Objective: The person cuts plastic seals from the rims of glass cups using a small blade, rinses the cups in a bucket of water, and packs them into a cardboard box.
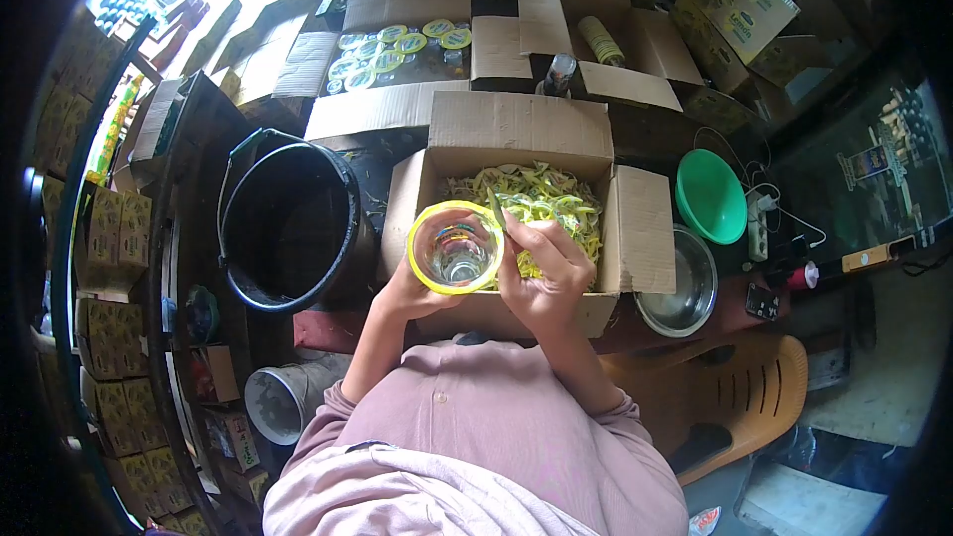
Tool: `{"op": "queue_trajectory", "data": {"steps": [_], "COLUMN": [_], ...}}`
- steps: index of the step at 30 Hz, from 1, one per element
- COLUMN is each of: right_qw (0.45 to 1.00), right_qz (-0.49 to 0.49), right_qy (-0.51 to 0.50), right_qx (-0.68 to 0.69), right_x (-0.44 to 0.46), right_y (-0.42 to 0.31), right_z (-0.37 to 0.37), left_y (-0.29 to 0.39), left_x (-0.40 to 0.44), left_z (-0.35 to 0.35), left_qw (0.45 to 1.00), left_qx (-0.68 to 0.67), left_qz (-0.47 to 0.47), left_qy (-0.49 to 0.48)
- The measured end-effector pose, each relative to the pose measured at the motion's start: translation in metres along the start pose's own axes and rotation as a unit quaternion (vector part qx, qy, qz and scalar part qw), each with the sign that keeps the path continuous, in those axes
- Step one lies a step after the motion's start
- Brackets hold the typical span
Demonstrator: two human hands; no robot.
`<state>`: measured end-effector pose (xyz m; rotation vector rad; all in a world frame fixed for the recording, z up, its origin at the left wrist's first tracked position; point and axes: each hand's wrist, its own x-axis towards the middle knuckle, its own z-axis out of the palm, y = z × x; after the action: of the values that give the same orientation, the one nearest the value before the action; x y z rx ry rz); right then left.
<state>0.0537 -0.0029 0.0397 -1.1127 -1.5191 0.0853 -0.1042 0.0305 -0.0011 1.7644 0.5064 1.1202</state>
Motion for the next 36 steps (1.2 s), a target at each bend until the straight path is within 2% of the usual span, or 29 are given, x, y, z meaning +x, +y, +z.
{"op": "queue_trajectory", "data": {"steps": [3,6,12,15,18,24,25,28,31,34,36], "right_qw": [1.000,1.000,0.999,1.000,1.000,1.000,1.000,1.000,1.000,1.000,1.000], "right_qz": [0.008,0.012,0.025,0.011,-0.001,-0.009,-0.008,-0.006,0.005,0.005,0.025], "right_qy": [0.002,-0.004,-0.019,-0.015,-0.018,-0.020,-0.025,-0.017,-0.017,0.007,0.018], "right_qx": [0.011,0.005,0.028,0.021,0.012,0.011,0.014,0.022,0.001,-0.002,0.001], "right_x": [-0.004,-0.005,-0.002,-0.001,-0.002,0.000,0.000,0.001,0.003,0.002,-0.002], "right_y": [-0.001,-0.002,0.001,0.000,0.000,0.005,0.006,0.006,0.000,-0.002,-0.002], "right_z": [-0.002,-0.002,-0.004,-0.004,-0.005,-0.003,-0.003,-0.002,-0.001,0.001,0.001], "left_y": [-0.009,-0.014,-0.011,-0.008,-0.014,-0.006,-0.003,-0.003,-0.007,-0.018,-0.022], "left_x": [-0.003,-0.004,-0.002,-0.004,-0.005,-0.002,-0.001,0.001,0.001,0.000,0.001], "left_z": [0.002,0.001,-0.004,0.000,-0.001,-0.004,-0.001,0.000,0.008,0.008,0.011], "left_qw": [0.999,0.997,0.999,0.995,0.991,0.999,0.995,0.993,0.981,0.992,0.981], "left_qx": [-0.027,-0.072,0.017,-0.088,-0.120,-0.025,-0.091,-0.104,-0.191,-0.109,-0.175], "left_qz": [-0.016,-0.018,0.015,-0.023,-0.051,-0.015,-0.038,-0.042,-0.024,-0.014,-0.012], "left_qy": [0.039,0.026,-0.028,0.027,0.029,-0.038,-0.028,-0.034,0.037,0.057,0.085]}}
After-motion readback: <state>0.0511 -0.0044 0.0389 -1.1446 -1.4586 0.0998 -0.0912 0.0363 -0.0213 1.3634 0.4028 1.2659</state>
